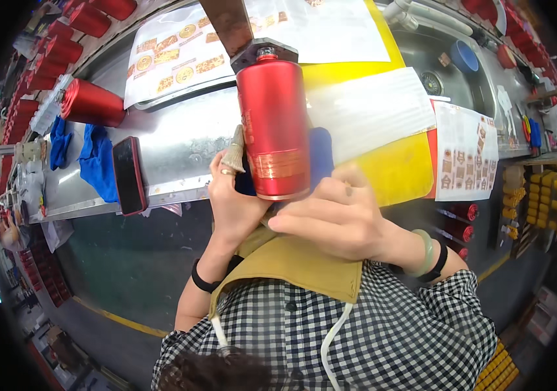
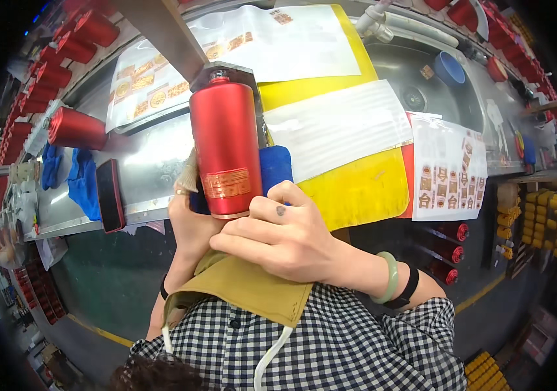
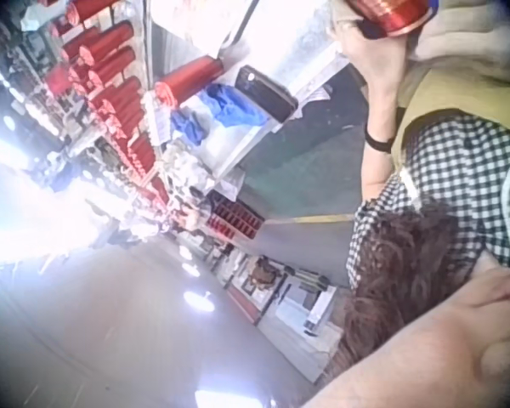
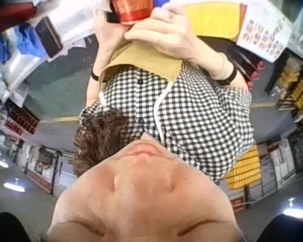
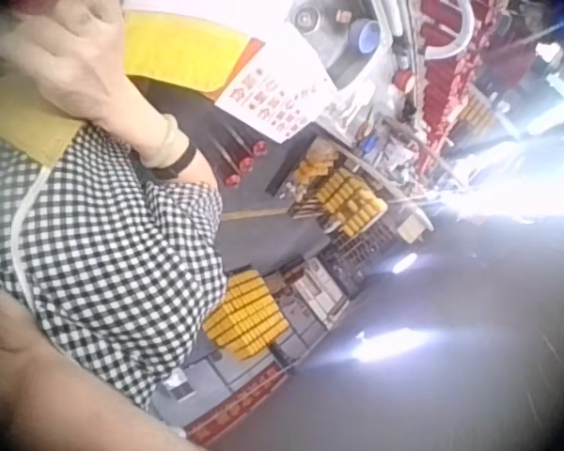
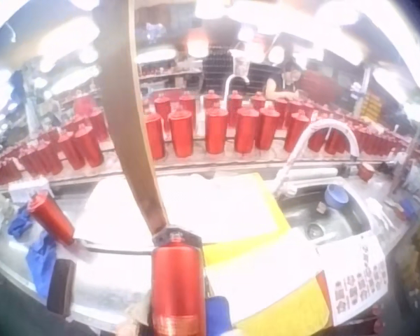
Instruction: Manually applying and smoothing gold foil labels onto red metal liquor bottles at a production line station.
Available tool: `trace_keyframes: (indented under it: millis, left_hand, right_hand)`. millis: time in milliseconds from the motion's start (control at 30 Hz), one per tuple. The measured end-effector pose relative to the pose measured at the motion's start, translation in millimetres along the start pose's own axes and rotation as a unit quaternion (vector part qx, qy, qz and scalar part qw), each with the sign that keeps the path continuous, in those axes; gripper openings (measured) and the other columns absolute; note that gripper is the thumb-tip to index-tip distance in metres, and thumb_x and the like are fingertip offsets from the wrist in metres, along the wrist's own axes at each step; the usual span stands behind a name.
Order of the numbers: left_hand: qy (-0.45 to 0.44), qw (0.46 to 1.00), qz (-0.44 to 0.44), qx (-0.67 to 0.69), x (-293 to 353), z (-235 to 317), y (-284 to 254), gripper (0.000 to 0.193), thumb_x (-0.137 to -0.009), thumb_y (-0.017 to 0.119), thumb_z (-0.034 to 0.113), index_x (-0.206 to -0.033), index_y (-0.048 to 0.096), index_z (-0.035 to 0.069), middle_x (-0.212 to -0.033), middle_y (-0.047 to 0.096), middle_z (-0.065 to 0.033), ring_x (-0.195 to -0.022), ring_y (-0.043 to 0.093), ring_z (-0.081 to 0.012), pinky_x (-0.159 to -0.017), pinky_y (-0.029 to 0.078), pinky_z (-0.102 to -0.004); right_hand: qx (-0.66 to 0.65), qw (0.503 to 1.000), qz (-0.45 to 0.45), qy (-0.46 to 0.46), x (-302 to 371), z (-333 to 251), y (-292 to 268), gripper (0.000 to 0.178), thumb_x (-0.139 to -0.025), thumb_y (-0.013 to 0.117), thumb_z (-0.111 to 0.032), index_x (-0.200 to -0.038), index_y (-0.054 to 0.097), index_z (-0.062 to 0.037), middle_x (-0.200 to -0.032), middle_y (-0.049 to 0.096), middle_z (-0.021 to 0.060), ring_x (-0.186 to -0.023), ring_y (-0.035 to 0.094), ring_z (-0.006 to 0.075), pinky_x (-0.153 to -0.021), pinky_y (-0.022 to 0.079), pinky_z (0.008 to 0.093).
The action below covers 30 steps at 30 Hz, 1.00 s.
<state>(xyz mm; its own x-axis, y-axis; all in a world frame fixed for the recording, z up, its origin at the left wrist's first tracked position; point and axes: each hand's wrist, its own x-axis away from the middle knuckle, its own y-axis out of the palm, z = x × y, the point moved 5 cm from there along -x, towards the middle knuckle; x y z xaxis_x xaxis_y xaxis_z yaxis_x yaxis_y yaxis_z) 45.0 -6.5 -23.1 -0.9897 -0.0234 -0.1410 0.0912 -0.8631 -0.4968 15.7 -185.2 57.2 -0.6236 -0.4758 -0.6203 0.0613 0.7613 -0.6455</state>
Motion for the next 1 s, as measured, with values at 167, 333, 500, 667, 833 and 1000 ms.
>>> trace_keyframes:
  millis: [167, 333, 500, 667, 833, 1000]
  left_hand:
    - [0.078, 0.994, 0.052, 0.052, 7, 25, -11, 0.09, -0.067, 0.093, 0.012, -0.147, 0.054, 0.0, -0.13, 0.065, -0.0145, -0.124, 0.056, -0.03, -0.107, 0.045, -0.0409]
    - [0.008, 0.996, -0.038, 0.079, -1, 8, -3, 0.086, -0.073, 0.091, 0.016, -0.147, 0.051, -0.001, -0.147, 0.058, -0.0176, -0.133, 0.057, -0.0329, -0.12, 0.034, -0.0465]
    - [0.109, 0.993, 0.011, -0.043, 5, 25, -6, 0.101, -0.071, 0.093, 0.022, -0.153, 0.04, -0.003, -0.151, 0.054, -0.0188, -0.135, 0.056, -0.0355, -0.123, 0.03, -0.0474]
    - [0.011, 0.998, 0.02, 0.052, 10, 3, 0, 0.101, -0.067, 0.096, 0.023, -0.15, 0.045, -0.005, -0.15, 0.055, -0.017, -0.139, 0.051, -0.0412, -0.118, 0.039, -0.0477]
    - [0.032, 0.999, 0.004, -0.013, 10, 17, -4, 0.097, -0.065, 0.097, 0.026, -0.145, 0.052, -0.004, -0.148, 0.058, -0.0161, -0.137, 0.05, -0.0452, -0.118, 0.038, -0.0503]
    - [0.135, 0.983, 0.065, -0.105, 9, 50, -15, 0.089, -0.069, 0.095, 0.029, -0.141, 0.055, -0.006, -0.143, 0.062, -0.0201, -0.12, 0.064, -0.0369, -0.114, 0.039, -0.0545]
  right_hand:
    - [0.084, 0.993, 0.068, 0.05, -16, 26, -19, 0.031, -0.068, 0.075, -0.012, -0.098, 0.079, -0.0163, -0.097, 0.074, -0.0086, -0.078, 0.054, 0.0115, -0.078, 0.038, 0.0313]
    - [-0.023, 0.999, 0.005, 0.033, -4, 2, -4, 0.029, -0.07, 0.074, -0.012, -0.098, 0.08, -0.0177, -0.097, 0.075, -0.0083, -0.079, 0.056, 0.0114, -0.078, 0.039, 0.0308]
    - [0.055, 0.996, 0.046, 0.052, -5, 28, -9, 0.031, -0.072, 0.073, -0.01, -0.102, 0.079, -0.0162, -0.099, 0.076, -0.0078, -0.078, 0.054, 0.0134, -0.077, 0.038, 0.0314]
    - [0.006, 0.999, 0.038, 0.012, -14, 3, -9, 0.029, -0.07, 0.074, -0.015, -0.099, 0.079, -0.0158, -0.097, 0.075, -0.0077, -0.073, 0.055, 0.0122, -0.077, 0.039, 0.0301]
    - [0.046, 0.999, 0.019, -0.012, -4, 6, 1, 0.03, -0.071, 0.073, -0.015, -0.1, 0.078, -0.0158, -0.097, 0.073, -0.0071, -0.078, 0.058, 0.0123, -0.073, 0.041, 0.0302]
    - [0.13, 0.991, 0.034, 0.005, -36, 9, -18, 0.034, -0.069, 0.073, -0.015, -0.103, 0.077, -0.0155, -0.097, 0.072, -0.0079, -0.077, 0.055, 0.0111, -0.072, 0.041, 0.0297]
